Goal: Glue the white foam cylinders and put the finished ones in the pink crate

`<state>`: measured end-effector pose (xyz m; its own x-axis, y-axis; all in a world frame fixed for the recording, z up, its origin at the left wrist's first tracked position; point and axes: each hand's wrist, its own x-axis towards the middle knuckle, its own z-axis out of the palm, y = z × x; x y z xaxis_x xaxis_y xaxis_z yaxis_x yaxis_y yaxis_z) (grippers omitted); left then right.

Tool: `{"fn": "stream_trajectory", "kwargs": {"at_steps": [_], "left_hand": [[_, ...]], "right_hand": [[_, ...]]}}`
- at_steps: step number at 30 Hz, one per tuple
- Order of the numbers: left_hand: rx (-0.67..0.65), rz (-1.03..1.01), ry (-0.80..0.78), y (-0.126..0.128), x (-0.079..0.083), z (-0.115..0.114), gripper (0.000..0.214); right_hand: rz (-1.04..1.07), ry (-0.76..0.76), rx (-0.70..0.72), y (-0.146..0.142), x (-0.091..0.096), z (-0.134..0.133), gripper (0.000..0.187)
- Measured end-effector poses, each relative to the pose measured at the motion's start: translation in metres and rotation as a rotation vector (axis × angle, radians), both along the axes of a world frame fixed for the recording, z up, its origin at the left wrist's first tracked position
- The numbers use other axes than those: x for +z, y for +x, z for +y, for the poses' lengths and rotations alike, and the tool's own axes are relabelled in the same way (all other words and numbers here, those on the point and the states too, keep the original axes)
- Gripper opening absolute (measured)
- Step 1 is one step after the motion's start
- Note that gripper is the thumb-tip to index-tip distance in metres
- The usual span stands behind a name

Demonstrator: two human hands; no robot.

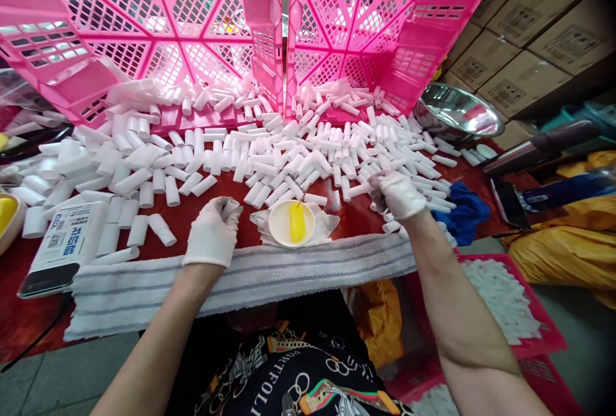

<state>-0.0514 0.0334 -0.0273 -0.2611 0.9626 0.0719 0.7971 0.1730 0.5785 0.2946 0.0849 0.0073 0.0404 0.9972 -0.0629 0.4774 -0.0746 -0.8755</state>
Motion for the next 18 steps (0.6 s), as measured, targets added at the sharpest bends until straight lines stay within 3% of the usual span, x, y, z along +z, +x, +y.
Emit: {"fn": "stream_trajectory", "kwargs": {"at_steps": [5,7,11,15,18], "left_hand": [[-0.167,-0.334,-0.037,0.025,0.000,-0.015,0.042],[-0.197,-0.338,-0.071,0.032,0.000,-0.016,0.043],[-0.201,-0.299,-0.090,0.035,-0.005,-0.014,0.045],[-0.203,-0.279,-0.089,0.033,-0.009,-0.014,0.046],[-0.199,-0.253,-0.090,0.034,-0.010,-0.014,0.045]], "right_hand": [[0.455,-0.332,0.065,-0.045,-0.016,-0.044,0.036],[0.465,-0.351,0.082,-0.067,-0.025,-0.050,0.041],[0.243,-0.116,0.088,-0.093,-0.043,-0.052,0.036],[0.181,0.192,0.108,-0.095,-0.062,-0.057,0.026],[0.191,0.173,0.119,-0.093,-0.071,-0.061,0.031]]}}
